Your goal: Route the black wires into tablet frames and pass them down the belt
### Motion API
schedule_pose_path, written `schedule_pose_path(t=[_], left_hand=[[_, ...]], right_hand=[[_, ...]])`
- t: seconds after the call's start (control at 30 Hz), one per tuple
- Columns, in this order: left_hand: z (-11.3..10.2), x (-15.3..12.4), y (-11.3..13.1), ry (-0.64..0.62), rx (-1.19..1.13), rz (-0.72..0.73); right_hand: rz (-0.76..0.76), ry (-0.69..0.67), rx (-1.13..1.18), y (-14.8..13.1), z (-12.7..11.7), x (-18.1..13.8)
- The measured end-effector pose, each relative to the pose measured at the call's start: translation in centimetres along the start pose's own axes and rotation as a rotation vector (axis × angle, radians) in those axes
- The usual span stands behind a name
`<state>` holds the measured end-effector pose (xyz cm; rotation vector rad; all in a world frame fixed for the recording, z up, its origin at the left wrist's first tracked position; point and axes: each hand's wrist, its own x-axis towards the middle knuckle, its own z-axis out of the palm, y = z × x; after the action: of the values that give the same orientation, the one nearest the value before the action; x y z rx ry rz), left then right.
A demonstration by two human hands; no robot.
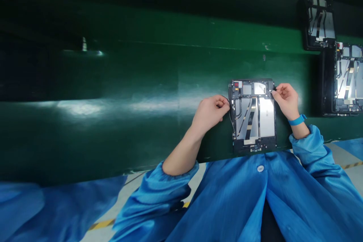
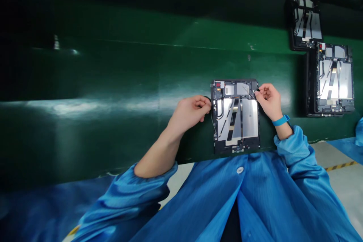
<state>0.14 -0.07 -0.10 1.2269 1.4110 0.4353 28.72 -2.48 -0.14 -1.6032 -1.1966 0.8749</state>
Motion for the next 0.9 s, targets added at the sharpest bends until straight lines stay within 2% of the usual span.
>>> schedule_pose_path(t=[0.37, 0.5, 0.63, 0.73, 0.77, 0.8, 0.83, 0.9], left_hand=[[0.0, 0.0, 0.1, 0.005, 0.023, -0.003], [0.0, -0.2, 0.5, 0.007, 0.069, 0.004], [0.1, -0.3, 1.1, 0.055, 0.212, 0.035], [-0.1, -0.6, 1.4, 0.049, 0.16, 0.011], [-0.2, -0.9, 1.5, 0.041, 0.101, 0.018], [-0.4, -1.3, 1.6, 0.032, 0.038, 0.04], [-0.6, -1.9, 1.8, 0.023, -0.018, 0.077], [-1.0, -3.2, 2.2, 0.003, -0.079, 0.17]], right_hand=[[0.036, -0.143, -0.032, -0.4, -0.5, 0.3], [0.034, -0.136, -0.037, -0.2, -0.4, 0.3], [0.02, -0.116, -0.029, -0.4, -0.4, 0.3], [-0.077, -0.03, -0.122, -2.2, -0.1, -0.5], [-0.136, -0.047, -0.173, -3.2, 0.2, -1.0], [-0.199, -0.109, -0.226, -4.3, 0.7, -1.6], [-0.254, -0.229, -0.27, -5.3, 1.5, -2.1], [-0.317, -0.545, -0.323, -7.0, 3.4, -3.0]])
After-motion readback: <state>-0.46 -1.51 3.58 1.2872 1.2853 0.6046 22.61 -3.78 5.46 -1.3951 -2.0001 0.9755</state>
